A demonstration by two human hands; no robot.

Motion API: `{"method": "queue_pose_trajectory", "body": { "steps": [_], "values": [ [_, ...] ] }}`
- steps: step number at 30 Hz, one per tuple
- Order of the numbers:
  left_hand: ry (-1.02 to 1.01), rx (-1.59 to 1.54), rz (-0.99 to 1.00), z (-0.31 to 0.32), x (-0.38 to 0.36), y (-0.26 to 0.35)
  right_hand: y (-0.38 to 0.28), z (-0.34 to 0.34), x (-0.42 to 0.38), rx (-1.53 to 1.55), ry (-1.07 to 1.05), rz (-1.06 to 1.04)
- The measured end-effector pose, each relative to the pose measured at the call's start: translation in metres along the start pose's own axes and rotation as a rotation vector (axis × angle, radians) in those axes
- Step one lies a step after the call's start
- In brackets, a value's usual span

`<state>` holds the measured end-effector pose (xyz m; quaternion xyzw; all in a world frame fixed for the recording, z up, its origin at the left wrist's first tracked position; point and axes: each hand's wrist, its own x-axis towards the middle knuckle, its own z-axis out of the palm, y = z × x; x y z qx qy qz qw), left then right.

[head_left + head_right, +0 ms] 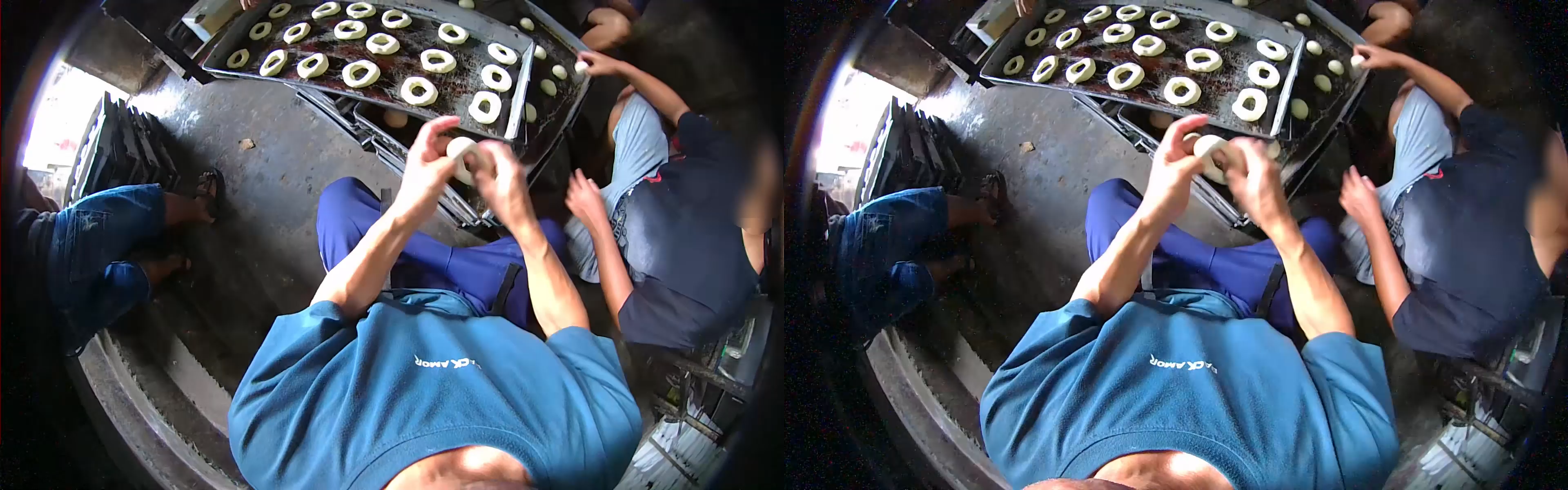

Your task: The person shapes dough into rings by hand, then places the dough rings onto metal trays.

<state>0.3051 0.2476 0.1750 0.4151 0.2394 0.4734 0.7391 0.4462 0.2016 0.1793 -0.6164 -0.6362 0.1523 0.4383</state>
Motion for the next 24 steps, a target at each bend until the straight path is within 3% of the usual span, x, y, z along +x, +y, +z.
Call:
{"method": "queue_pose_trajectory", "body": {
  "steps": [1, 2, 3, 5, 7, 8, 9, 10, 12, 13, 14, 15, 17, 19, 21, 22, 23, 24],
  "values": [
    [0.019, -0.153, 0.006, -0.001, 0.003, 0.008, 0.002, -0.002, -0.010, 0.063, -0.141, 0.047],
    [-0.026, -0.252, -0.012, -0.004, 0.001, 0.004, 0.004, -0.007, -0.005, 0.147, -0.128, 0.078],
    [-0.104, -0.150, -0.027, -0.009, -0.002, 0.002, 0.006, -0.015, 0.001, 0.227, -0.120, 0.112],
    [-0.288, 0.143, -0.334, 0.001, -0.009, 0.002, 0.002, -0.036, 0.015, 0.893, -0.040, 0.416],
    [-0.276, 0.200, -0.183, 0.004, 0.000, 0.012, 0.014, -0.020, 0.008, 1.101, -0.050, 0.436],
    [-0.146, -0.011, -0.109, 0.005, 0.005, 0.017, 0.013, -0.015, -0.005, 1.055, -0.131, 0.508],
    [-0.012, -0.220, -0.033, 0.006, 0.009, 0.020, 0.009, -0.017, -0.008, 0.892, -0.371, 0.547],
    [-0.081, -0.369, -0.073, -0.005, 0.012, 0.013, 0.006, -0.023, -0.004, 0.853, -0.283, 0.488],
    [-0.229, -0.168, -0.309, -0.001, -0.003, 0.016, -0.015, -0.040, 0.008, 0.928, -0.053, 0.488],
    [-0.324, -0.111, -0.455, 0.004, -0.007, 0.016, -0.011, -0.045, 0.011, 1.053, -0.094, 0.408],
    [-0.404, 0.099, -0.382, 0.016, -0.011, 0.032, -0.012, -0.041, 0.005, 1.064, -0.127, 0.464],
    [-0.291, 0.233, -0.168, 0.012, -0.007, 0.031, -0.014, -0.037, -0.001, 1.074, -0.160, 0.521],
    [-0.155, -0.140, 0.006, -0.010, 0.007, 0.020, -0.007, -0.049, -0.016, 0.829, -0.411, 0.565],
    [-0.334, -0.345, -0.129, -0.038, 0.005, -0.004, 0.005, -0.066, -0.021, 0.784, -0.295, 0.524],
    [-0.241, -0.237, -0.378, -0.037, -0.013, -0.029, 0.012, -0.073, -0.023, 0.729, -0.201, 0.501],
    [-0.322, -0.110, -0.345, -0.038, -0.014, -0.036, 0.015, -0.069, -0.020, 0.594, -0.237, 0.490],
    [-0.232, 0.168, -0.266, -0.044, -0.010, -0.035, 0.018, -0.065, -0.013, 0.458, -0.272, 0.478],
    [-0.114, 0.146, -0.215, -0.051, -0.003, -0.033, 0.027, -0.056, -0.005, 0.370, -0.328, 0.510]
  ]
}}
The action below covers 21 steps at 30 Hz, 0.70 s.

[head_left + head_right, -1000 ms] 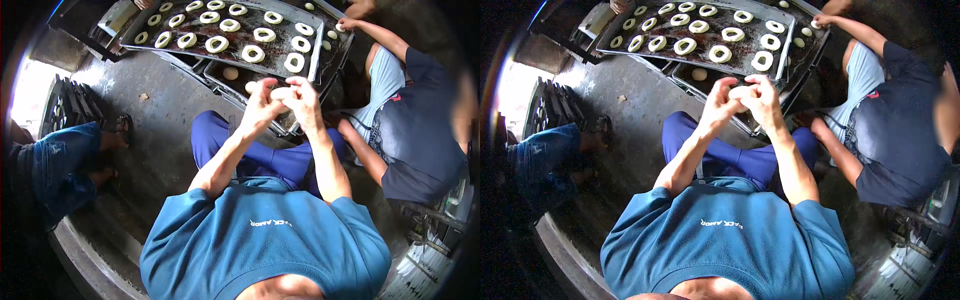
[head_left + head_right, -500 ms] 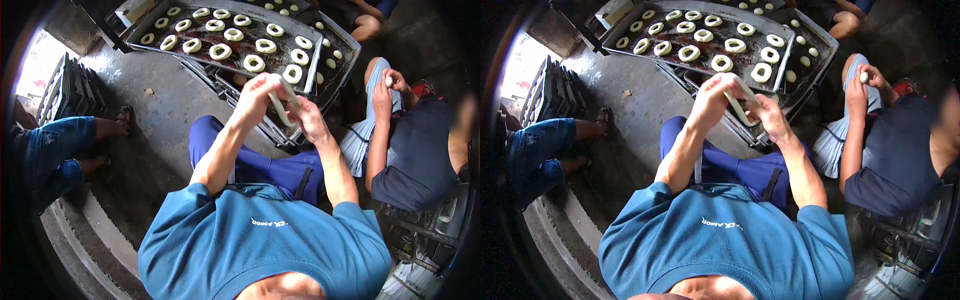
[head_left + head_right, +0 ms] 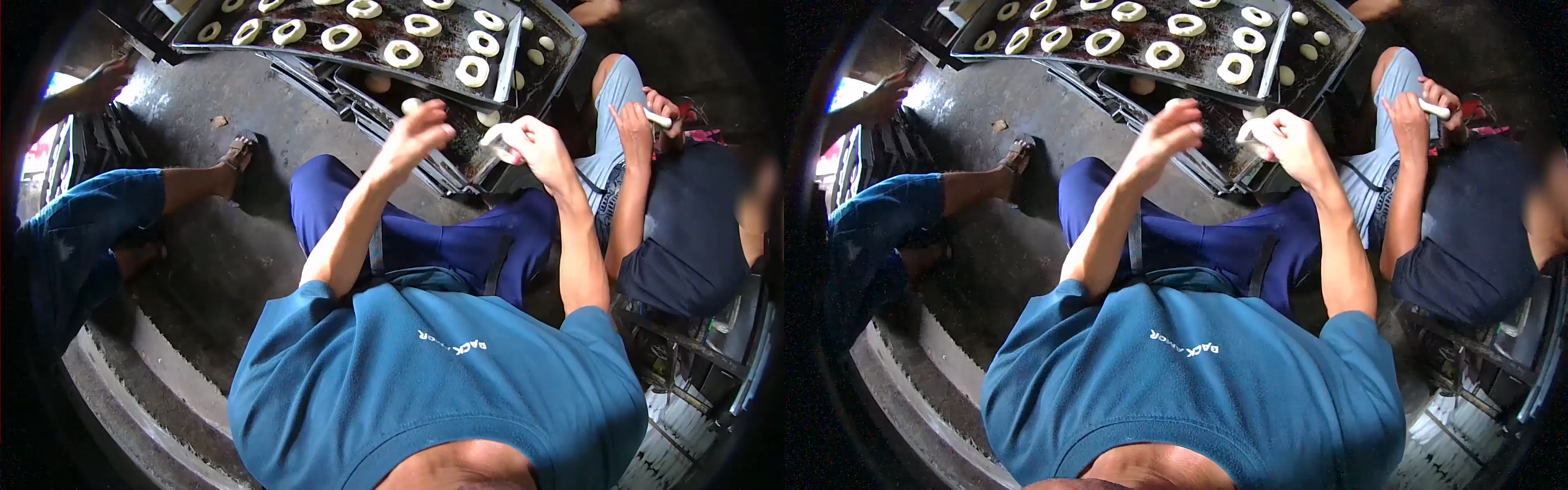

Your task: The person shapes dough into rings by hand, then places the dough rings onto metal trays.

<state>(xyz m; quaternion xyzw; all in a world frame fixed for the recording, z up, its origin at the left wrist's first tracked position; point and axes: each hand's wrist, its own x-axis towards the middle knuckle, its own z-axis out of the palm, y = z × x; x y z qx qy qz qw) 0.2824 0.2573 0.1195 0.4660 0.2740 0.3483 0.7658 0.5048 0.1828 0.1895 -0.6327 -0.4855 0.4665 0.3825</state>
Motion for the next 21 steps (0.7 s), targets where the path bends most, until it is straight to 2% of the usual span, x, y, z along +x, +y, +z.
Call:
{"method": "queue_pose_trajectory", "body": {
  "steps": [1, 3, 5, 7, 9, 12, 15, 17, 18, 19, 21],
  "values": [
    [0.118, -0.033, 0.043, -0.009, 0.003, 0.003, 0.006, 0.007, 0.011, -0.179, 0.019, 0.012],
    [0.120, -0.018, 0.110, -0.022, -0.007, 0.018, 0.027, 0.016, 0.018, -0.280, -0.007, 0.002],
    [0.156, 0.030, 0.183, -0.036, -0.020, 0.032, 0.041, 0.027, 0.031, -0.191, -0.028, 0.051],
    [0.221, 0.036, 0.226, -0.050, -0.031, 0.042, 0.045, 0.039, 0.043, 0.171, 0.043, 0.115],
    [0.271, 0.042, 0.217, -0.066, -0.044, 0.039, 0.067, 0.051, 0.057, 0.207, 0.095, 0.140],
    [0.343, 0.066, 0.148, -0.080, -0.068, 0.027, 0.091, 0.065, 0.071, 0.131, 0.093, 0.301],
    [0.434, 0.069, 0.052, -0.091, -0.100, 0.002, 0.126, 0.053, 0.090, -0.274, 0.091, 0.230],
    [0.480, 0.067, -0.007, -0.091, -0.115, -0.012, 0.130, 0.042, 0.096, -0.704, 0.110, -0.004],
    [0.491, 0.046, -0.024, -0.090, -0.122, -0.017, 0.125, 0.036, 0.098, -1.086, -0.020, -0.156],
    [0.502, 0.025, -0.041, -0.088, -0.125, -0.021, 0.123, 0.036, 0.098, -0.935, 0.048, 0.007],
    [0.489, 0.049, -0.083, -0.079, -0.123, -0.023, 0.115, 0.030, 0.094, -1.017, -0.065, 0.119]
  ]
}}
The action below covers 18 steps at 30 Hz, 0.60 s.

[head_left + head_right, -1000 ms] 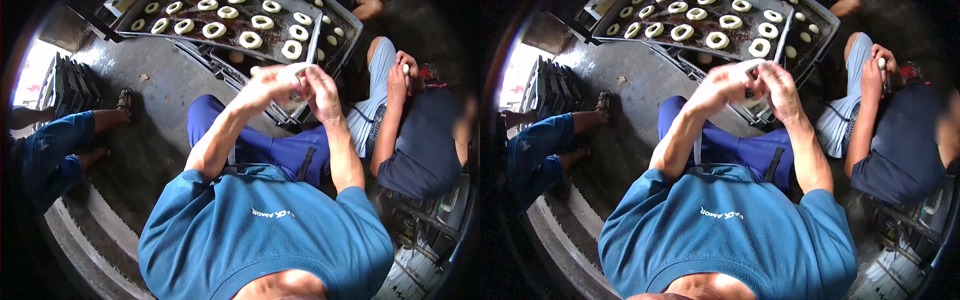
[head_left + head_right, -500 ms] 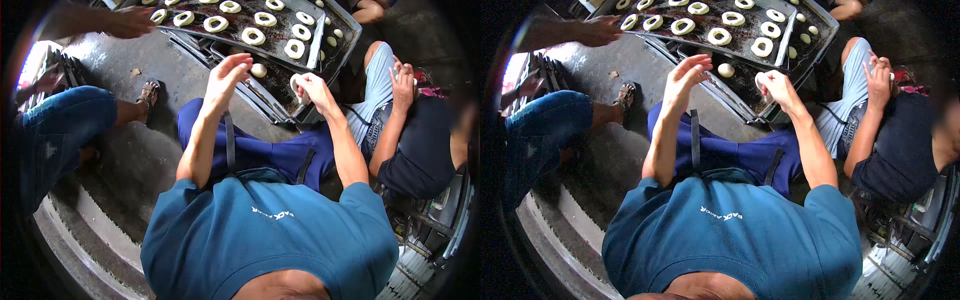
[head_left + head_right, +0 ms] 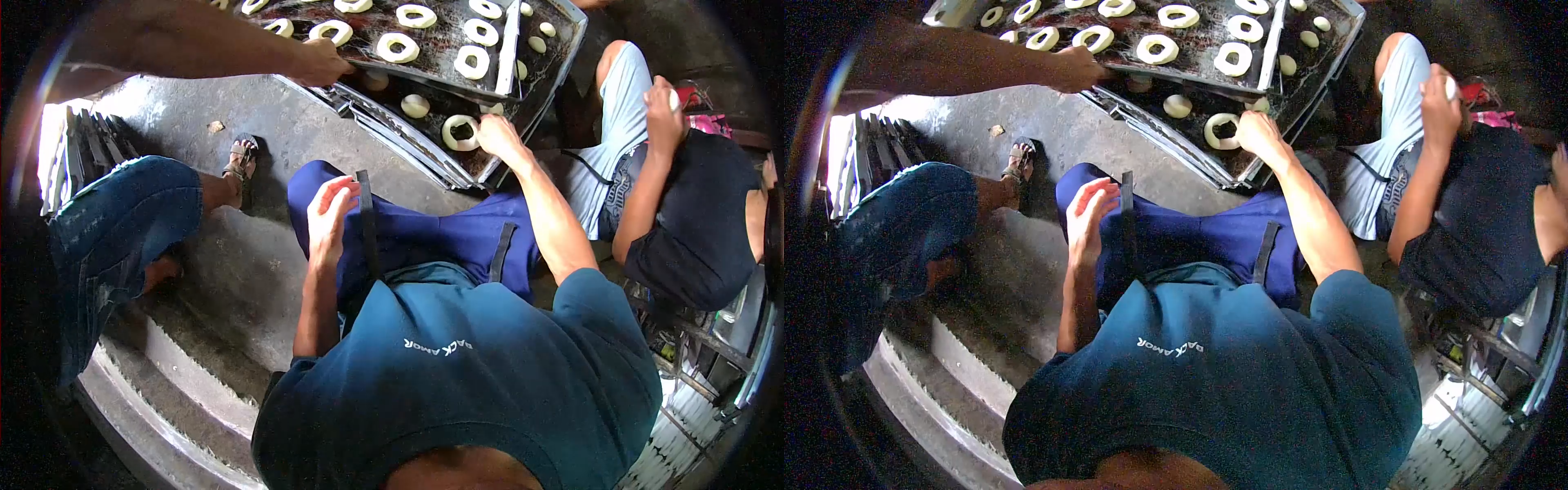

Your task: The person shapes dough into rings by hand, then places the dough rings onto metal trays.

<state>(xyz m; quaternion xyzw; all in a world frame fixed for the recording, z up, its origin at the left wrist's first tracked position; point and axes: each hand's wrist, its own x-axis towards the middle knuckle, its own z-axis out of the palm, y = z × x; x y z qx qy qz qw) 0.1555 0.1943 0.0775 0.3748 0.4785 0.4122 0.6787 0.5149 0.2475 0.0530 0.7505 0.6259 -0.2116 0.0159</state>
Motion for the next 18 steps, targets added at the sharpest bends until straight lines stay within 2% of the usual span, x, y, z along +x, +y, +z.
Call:
{"method": "queue_pose_trajectory", "body": {
  "steps": [1, 3, 4, 6, 7, 8, 9, 10, 11, 12, 13, 15, 16, 18],
  "values": [
    [-0.037, 0.052, 0.025, 0.007, 0.003, 0.002, -0.001, -0.003, -0.005, 0.006, 0.003, -0.001],
    [-0.135, 0.195, 0.087, 0.033, 0.016, 0.020, -0.011, -0.009, -0.029, 0.123, 0.366, -0.179],
    [-0.183, 0.302, 0.128, 0.054, 0.025, 0.030, -0.017, -0.014, -0.039, 0.131, 0.220, -0.149],
    [-0.235, 0.550, 0.415, 0.100, 0.054, 0.038, -0.010, 0.007, -0.056, -0.113, 0.412, -0.401],
    [-0.261, 0.684, 0.420, 0.122, 0.071, 0.042, -0.030, -0.007, -0.055, -0.228, -0.038, -0.184],
    [-0.312, 0.816, 0.532, 0.137, 0.098, 0.036, -0.026, 0.002, -0.051, -0.224, 0.047, -0.152],
    [-0.317, 0.913, 0.753, 0.146, 0.127, 0.023, -0.029, -0.004, -0.055, -0.172, 0.072, -0.161],
    [-0.379, 1.107, 0.843, 0.150, 0.147, 0.021, -0.032, -0.010, -0.059, -0.120, 0.097, -0.170],
    [-0.339, 1.333, 0.717, 0.154, 0.166, 0.016, -0.030, -0.002, -0.057, 0.004, 0.250, -0.135],
    [-0.291, 1.552, 0.581, 0.156, 0.177, 0.014, -0.032, -0.012, -0.061, 0.007, 0.266, -0.134],
    [-0.289, 1.557, 0.597, 0.155, 0.185, 0.011, -0.030, -0.023, -0.067, 0.163, 0.328, -0.154],
    [-0.278, 1.658, 0.507, 0.150, 0.187, 0.013, -0.024, -0.032, -0.083, 0.436, 0.405, -0.169],
    [-0.277, 1.668, 0.511, 0.150, 0.191, 0.013, -0.021, -0.036, -0.088, 0.444, 0.411, -0.171],
    [-0.504, 1.590, 0.348, 0.152, 0.189, 0.023, -0.017, -0.039, -0.098, 0.712, 0.321, -0.040]
  ]
}}
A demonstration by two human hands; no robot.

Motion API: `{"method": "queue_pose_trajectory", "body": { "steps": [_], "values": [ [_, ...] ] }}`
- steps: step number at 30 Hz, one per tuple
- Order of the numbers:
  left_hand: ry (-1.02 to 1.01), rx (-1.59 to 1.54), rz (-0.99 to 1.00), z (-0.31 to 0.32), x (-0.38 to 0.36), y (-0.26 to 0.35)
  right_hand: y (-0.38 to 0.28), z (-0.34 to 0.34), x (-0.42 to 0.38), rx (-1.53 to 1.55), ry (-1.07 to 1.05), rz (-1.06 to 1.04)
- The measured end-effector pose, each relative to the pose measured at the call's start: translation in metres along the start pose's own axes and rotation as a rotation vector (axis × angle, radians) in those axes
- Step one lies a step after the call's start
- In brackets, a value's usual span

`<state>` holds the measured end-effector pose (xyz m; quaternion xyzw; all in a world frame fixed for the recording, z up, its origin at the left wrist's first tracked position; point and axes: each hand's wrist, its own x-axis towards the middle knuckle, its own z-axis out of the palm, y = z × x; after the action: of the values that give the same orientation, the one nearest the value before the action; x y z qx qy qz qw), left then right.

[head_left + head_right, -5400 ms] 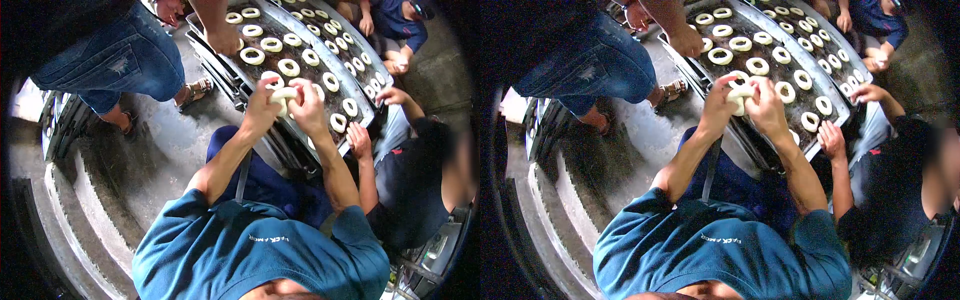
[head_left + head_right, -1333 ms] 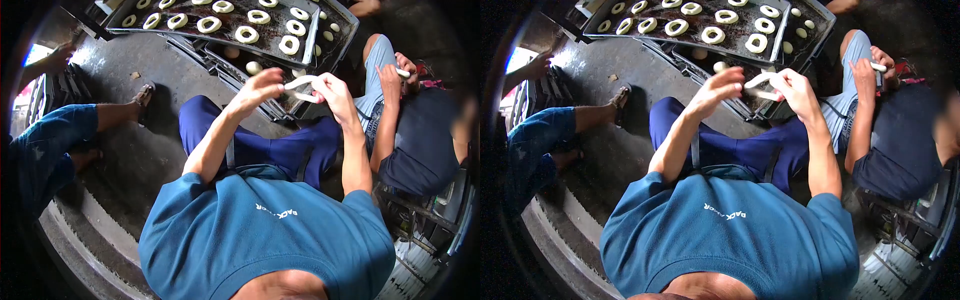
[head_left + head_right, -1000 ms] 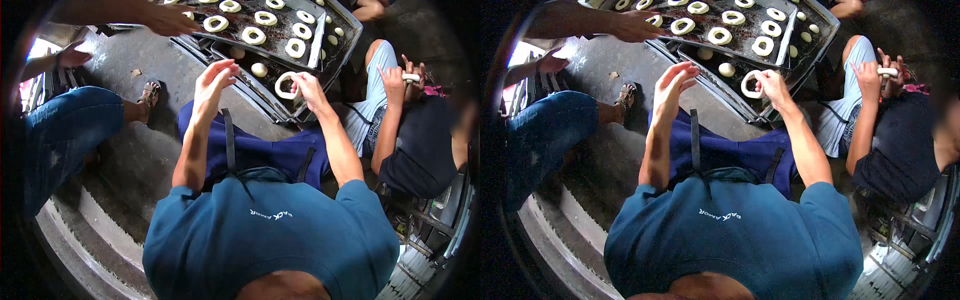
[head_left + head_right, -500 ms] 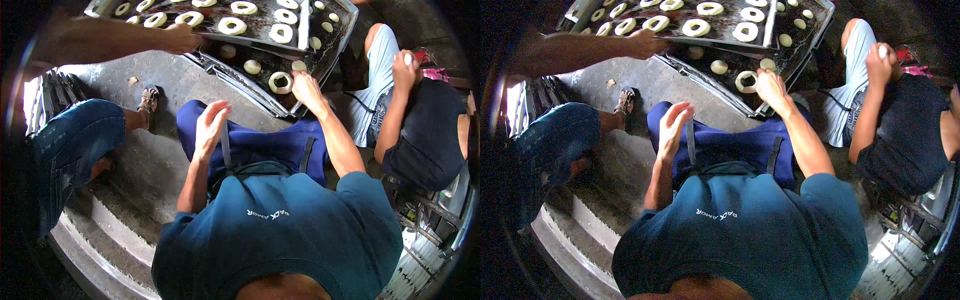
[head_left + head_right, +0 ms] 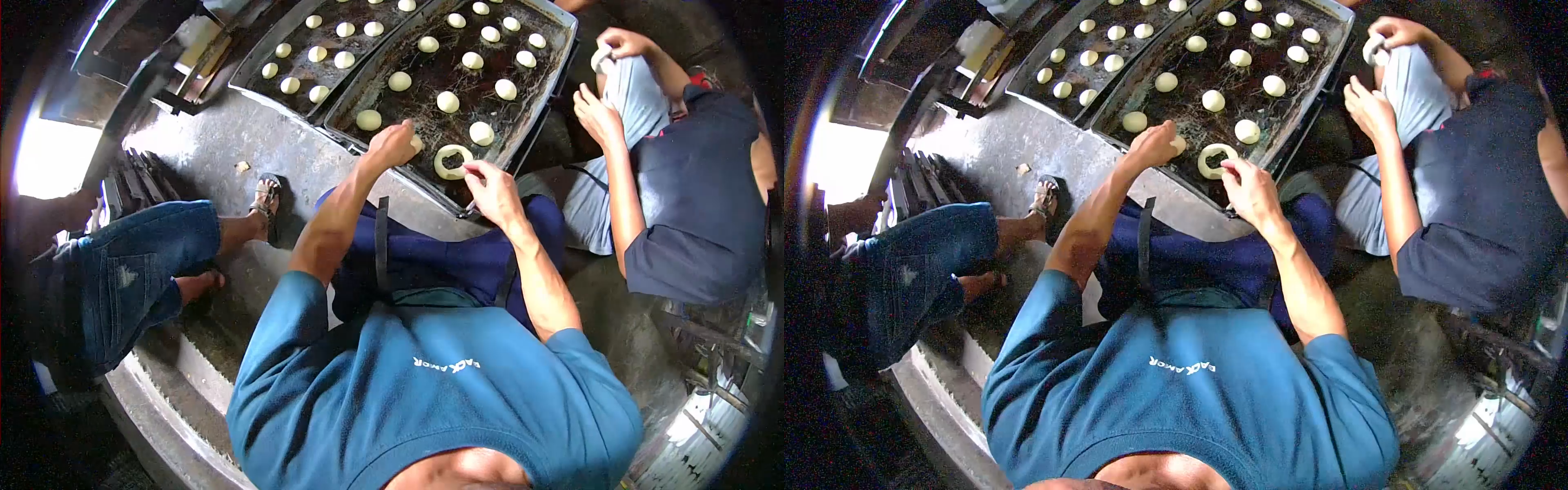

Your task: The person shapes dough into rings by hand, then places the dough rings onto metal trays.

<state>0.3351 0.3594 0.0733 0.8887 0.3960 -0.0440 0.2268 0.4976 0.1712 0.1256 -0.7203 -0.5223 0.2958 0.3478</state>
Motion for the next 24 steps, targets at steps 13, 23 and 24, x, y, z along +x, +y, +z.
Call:
{"method": "queue_pose_trajectory", "body": {
  "steps": [13, 23, 24],
  "values": [
    [0.355, -1.303, 0.109, -0.029, -0.069, 0.077, -0.040, 0.011, 0.031, 0.678, 0.015, -0.017],
    [0.389, -1.910, 0.174, -0.045, -0.099, 0.076, -0.035, 0.034, 0.021, 0.018, 0.000, -0.336],
    [0.382, -2.049, 0.154, -0.045, -0.097, 0.075, -0.039, 0.028, 0.025, 0.012, -0.004, -0.337]
  ]
}}
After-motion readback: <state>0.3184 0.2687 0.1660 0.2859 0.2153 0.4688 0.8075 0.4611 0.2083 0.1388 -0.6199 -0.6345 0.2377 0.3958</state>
